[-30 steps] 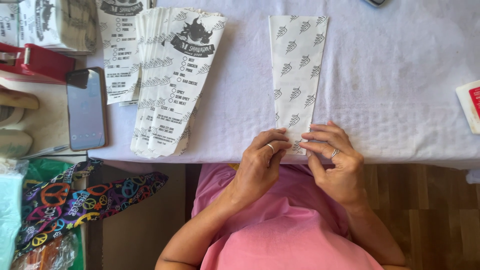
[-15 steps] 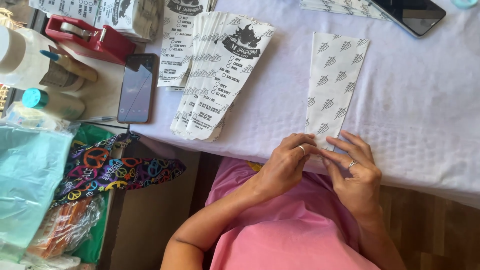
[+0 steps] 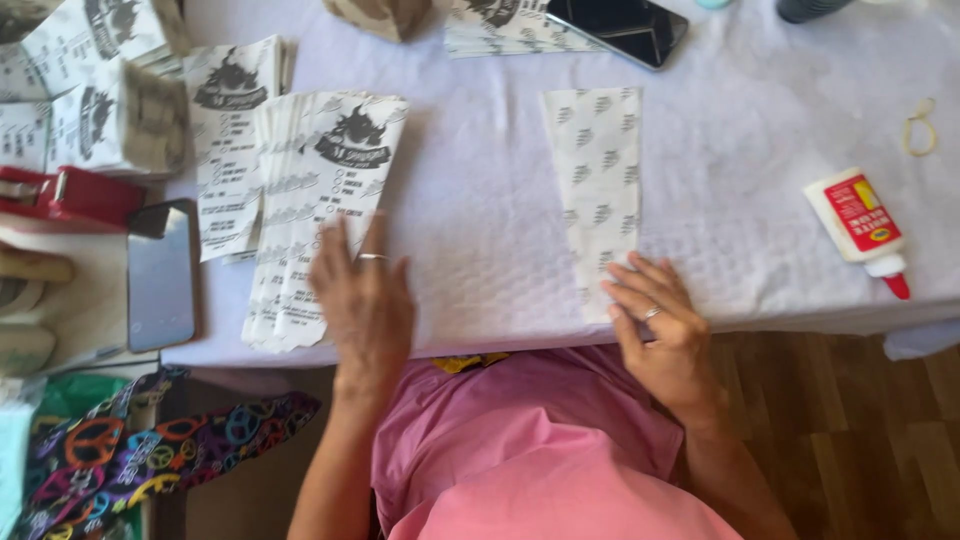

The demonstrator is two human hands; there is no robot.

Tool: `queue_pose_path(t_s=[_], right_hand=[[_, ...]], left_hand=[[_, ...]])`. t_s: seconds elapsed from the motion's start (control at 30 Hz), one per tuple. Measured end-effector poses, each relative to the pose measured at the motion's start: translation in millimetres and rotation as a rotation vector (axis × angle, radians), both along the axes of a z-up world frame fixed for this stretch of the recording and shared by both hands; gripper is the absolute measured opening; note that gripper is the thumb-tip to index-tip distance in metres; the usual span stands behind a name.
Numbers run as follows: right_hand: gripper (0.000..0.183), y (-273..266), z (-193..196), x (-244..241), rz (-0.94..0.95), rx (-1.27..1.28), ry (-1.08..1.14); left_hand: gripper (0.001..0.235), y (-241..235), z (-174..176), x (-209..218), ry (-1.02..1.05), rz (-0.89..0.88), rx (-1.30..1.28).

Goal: Folding and gluing printed paper strips to assemble food packaging sleeves.

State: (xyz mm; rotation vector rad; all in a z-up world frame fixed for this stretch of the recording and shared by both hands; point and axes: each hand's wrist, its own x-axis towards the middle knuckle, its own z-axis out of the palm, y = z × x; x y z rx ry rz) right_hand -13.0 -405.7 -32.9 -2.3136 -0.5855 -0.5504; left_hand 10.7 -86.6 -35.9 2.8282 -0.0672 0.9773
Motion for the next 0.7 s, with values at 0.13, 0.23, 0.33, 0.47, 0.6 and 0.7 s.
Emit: queue_pose_path(t_s=[0.13, 0.23, 0.33, 0.47, 0.6, 0.7], right_hand=[[0.024, -46.4, 5.1, 2.7, -0.105, 0.005, 0.046], [0.023, -71.2, 6.3, 3.8, -0.183, -0.006, 0.051], [0.021, -80.4, 14.7, 5.4, -0.203, 0.006, 0.052], [0.021, -83.6, 15.9, 4.8, -0.232, 0.036, 0.002], [0.012, -66.9, 23.7, 6.3, -0.191, 0.093, -0.057], [0.012, -49.5, 27.2, 8.2, -0.122, 0.109, -0.045]], left_hand=[[0.062, 12.4, 9.5, -0.6, 0.179, 0.196, 0.057], [0.049, 5.9, 18.3, 2.4, 0.215, 0.225, 0.025], [0.075, 3.4, 17.3, 13.6, 0.255, 0.201, 0.077], [0.063, 0.7, 10.0, 20.0, 0.181, 0.191, 0.113], [0.052, -24.0, 17.8, 20.9, 0.047, -0.256, -0.416], [0.027, -62.2, 48.8, 13.9, 0.15, -0.389, -1.019]])
